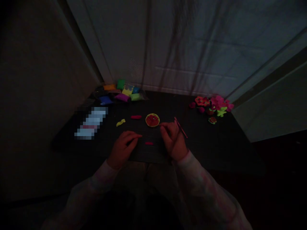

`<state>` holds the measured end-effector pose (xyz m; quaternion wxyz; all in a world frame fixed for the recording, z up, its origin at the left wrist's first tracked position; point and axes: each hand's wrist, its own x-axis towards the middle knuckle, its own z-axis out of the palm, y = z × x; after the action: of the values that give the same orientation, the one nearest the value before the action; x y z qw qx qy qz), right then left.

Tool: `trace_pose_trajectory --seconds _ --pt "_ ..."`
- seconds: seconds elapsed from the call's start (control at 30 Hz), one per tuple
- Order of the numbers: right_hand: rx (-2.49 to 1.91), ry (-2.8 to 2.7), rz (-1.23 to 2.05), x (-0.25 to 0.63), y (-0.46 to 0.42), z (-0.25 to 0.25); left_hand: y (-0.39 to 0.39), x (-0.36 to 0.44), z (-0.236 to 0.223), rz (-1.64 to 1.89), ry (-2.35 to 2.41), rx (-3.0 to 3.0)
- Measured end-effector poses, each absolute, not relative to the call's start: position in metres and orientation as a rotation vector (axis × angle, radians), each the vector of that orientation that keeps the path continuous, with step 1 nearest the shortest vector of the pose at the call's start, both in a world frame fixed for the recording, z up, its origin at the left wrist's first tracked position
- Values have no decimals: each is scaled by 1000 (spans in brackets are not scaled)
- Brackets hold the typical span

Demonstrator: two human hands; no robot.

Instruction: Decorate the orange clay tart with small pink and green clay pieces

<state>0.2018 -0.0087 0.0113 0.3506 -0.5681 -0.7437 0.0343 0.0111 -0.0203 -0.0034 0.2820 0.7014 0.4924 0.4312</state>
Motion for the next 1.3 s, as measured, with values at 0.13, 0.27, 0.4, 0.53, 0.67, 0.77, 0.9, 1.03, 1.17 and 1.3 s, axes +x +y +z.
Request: trace_pose_trajectory --seconds 0.13,0.27,0.4,0.53,0.67,0.77,0.9,1.03,1.17,1.3 --pt "-1513 -2088 203 200 -54 5 -29 15 -3 964 1303 2240" --pt "-1601 -2268 94 192 -69 -4 -34 15 -5 774 1363 2612" --pt "-1599 -2319 -6 193 -66 -6 -33 15 -6 655 1326 2710" --pt "-1599 -2312 4 193 -64 -5 -32 15 -4 582 1318 2727" --pt "-1626 -2288 36 193 -62 -5 -31 15 -2 587 1326 2682" --pt "-1581 -2296 50 195 -61 -5 -31 16 -2 612 1349 2633" --pt "-1596 -2346 24 197 -61 -6 -31 18 -3 589 1361 2640" --pt "-1606 -2362 3 195 -61 -8 -30 18 -3 564 1361 2646" --pt "-1601 -2375 -22 197 -61 -8 -29 14 -3 513 1301 2712" --pt "-1599 -2358 34 201 -62 -7 -31 11 -4 503 1307 2719"
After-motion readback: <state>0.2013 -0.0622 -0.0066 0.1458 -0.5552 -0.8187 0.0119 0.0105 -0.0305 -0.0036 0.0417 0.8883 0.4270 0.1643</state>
